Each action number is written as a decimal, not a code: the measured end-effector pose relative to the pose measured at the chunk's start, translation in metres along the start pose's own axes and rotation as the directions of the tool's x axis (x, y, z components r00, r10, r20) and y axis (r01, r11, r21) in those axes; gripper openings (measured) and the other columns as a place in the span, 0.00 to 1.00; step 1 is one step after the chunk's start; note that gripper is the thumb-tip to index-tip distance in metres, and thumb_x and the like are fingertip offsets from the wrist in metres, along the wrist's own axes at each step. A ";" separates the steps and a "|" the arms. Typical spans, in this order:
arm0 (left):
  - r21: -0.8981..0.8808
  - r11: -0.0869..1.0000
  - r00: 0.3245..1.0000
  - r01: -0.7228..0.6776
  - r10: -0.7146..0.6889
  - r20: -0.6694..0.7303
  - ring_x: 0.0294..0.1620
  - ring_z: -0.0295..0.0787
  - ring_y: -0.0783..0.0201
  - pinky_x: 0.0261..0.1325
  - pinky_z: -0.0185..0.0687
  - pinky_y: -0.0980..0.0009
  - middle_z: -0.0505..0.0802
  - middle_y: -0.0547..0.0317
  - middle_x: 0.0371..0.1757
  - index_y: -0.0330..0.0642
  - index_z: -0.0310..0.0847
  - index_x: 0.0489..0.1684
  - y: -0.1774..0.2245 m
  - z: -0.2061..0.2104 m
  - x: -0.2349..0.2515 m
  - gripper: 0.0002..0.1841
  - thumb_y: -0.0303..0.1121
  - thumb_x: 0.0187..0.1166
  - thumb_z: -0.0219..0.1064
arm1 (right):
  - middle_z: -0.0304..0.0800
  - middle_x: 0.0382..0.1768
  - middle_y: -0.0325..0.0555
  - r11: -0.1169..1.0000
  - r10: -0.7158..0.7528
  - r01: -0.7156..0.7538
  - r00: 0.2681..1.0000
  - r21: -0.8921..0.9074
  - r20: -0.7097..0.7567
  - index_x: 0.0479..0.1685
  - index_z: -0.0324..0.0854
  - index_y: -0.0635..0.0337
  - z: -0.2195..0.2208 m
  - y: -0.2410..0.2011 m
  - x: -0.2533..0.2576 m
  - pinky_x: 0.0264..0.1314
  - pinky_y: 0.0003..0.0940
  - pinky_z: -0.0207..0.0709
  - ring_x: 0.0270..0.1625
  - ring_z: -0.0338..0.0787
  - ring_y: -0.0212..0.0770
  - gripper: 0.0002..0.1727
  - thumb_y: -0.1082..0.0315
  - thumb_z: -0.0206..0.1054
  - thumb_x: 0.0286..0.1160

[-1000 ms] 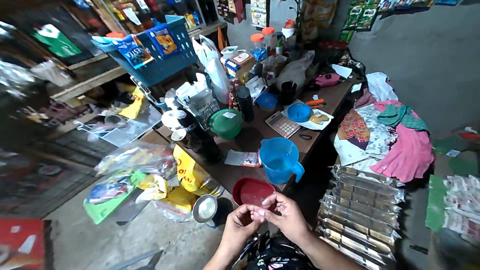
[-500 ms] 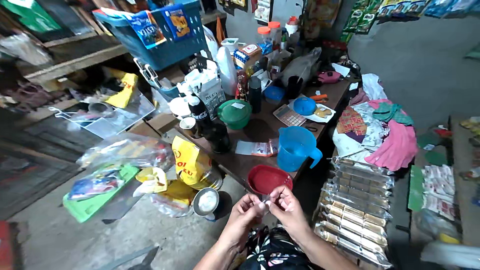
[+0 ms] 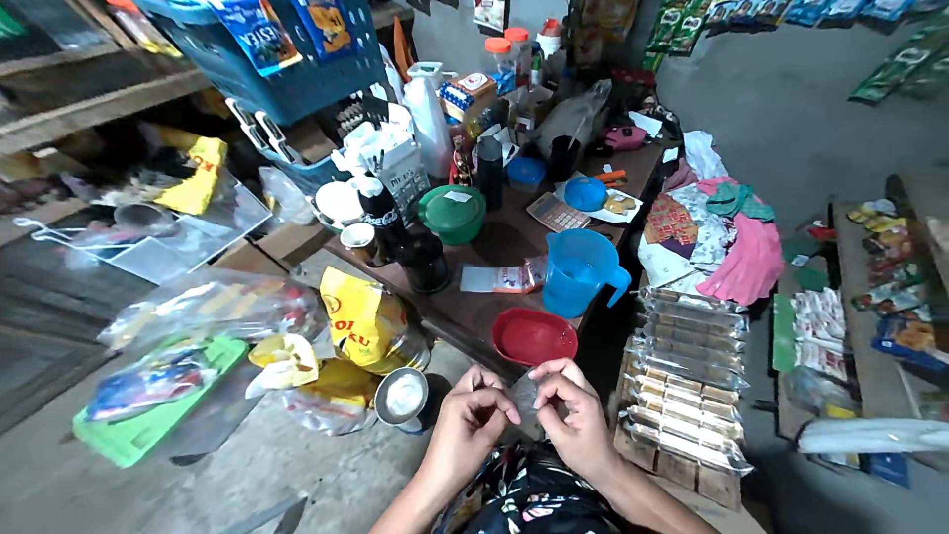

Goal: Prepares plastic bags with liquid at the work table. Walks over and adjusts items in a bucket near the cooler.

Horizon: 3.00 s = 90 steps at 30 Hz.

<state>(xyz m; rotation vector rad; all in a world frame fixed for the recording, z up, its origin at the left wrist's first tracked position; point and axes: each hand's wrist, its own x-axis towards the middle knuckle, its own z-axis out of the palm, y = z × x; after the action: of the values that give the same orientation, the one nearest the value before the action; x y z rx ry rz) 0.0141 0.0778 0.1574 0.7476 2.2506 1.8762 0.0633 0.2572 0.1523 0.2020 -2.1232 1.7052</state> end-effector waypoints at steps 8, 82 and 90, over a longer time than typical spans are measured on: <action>0.481 0.809 0.935 -0.337 0.346 0.073 0.47 0.90 0.70 0.54 0.85 0.80 0.93 0.54 0.48 0.43 0.94 0.46 0.057 0.003 0.012 0.10 0.25 0.76 0.66 | 0.87 0.65 0.50 0.939 -0.328 0.329 0.944 -0.102 0.033 0.37 0.89 0.59 -0.013 -0.019 0.003 0.50 0.17 0.82 0.45 0.87 0.24 0.10 0.73 0.60 0.76; 0.410 0.898 0.987 0.158 -0.149 -0.054 0.44 0.90 0.71 0.49 0.85 0.78 0.93 0.51 0.48 0.40 0.95 0.43 -0.008 0.069 0.165 0.10 0.32 0.73 0.68 | 0.94 0.36 0.18 0.956 0.274 -0.231 0.925 0.183 -0.263 0.42 0.89 0.42 -0.215 0.068 0.097 0.40 0.13 0.82 0.37 0.89 0.16 0.16 0.48 0.81 0.59; 0.393 0.915 0.995 0.088 -0.103 0.017 0.57 0.90 0.67 0.61 0.83 0.75 0.94 0.50 0.56 0.40 0.94 0.48 0.007 0.073 0.163 0.12 0.27 0.74 0.66 | 0.92 0.35 0.14 0.994 0.034 -0.036 0.999 -0.105 -0.021 0.41 0.85 0.39 -0.231 0.025 0.105 0.43 0.12 0.85 0.38 0.89 0.13 0.13 0.49 0.80 0.63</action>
<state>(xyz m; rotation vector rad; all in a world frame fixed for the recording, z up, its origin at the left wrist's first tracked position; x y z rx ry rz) -0.0975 0.2148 0.1829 0.6946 2.6207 1.3683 0.0106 0.4998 0.2102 0.1180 -2.2071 1.6026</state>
